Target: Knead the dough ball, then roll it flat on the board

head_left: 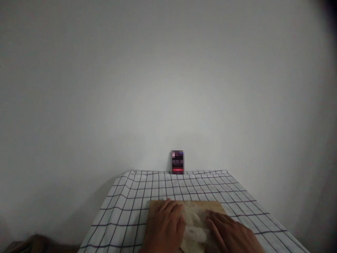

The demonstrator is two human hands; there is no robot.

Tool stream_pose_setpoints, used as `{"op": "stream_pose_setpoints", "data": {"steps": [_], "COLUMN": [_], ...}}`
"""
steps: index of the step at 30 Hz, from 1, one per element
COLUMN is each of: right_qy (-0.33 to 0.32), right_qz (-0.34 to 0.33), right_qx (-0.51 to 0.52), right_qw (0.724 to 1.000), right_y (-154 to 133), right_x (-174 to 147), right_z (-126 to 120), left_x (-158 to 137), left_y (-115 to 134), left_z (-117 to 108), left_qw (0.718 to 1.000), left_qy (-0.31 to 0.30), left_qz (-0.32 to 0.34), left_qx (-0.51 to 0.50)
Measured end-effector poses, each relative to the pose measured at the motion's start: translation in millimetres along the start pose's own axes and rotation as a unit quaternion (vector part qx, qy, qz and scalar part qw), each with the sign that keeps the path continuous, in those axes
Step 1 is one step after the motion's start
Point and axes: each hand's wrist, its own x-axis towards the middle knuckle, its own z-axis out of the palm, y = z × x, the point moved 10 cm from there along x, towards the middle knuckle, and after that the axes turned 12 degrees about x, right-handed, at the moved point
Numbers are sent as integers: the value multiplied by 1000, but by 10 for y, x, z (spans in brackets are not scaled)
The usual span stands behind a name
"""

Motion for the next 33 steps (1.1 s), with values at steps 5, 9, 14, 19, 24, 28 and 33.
{"op": "stream_pose_setpoints", "data": {"steps": [5,9,14,19,24,28,33], "right_qy": [15,-21,-50,-54,-52,-17,13], "right_qz": [23,32,61,63,58,40,41], "right_qx": [43,56,97,96,95,101,77], "right_qw": [999,998,992,992,992,994,996], "right_y": [-39,-111,-74,87,106,-22,-114], "right_x": [-173,-98,253,465,351,126,-138], "right_z": [-61,-89,-196,-162,-77,-89,-94], "left_x": [-219,-198,77,220,152,32,-190], "left_y": [26,28,-37,-92,-51,53,125], "left_z": [54,56,76,77,23,-56,-10], "left_qw": [999,999,993,990,991,993,996], "left_qy": [32,24,-85,-105,-86,-66,-25], "left_qz": [18,2,-48,-59,-77,-69,-27], "left_qx": [34,40,62,70,71,68,78]}}
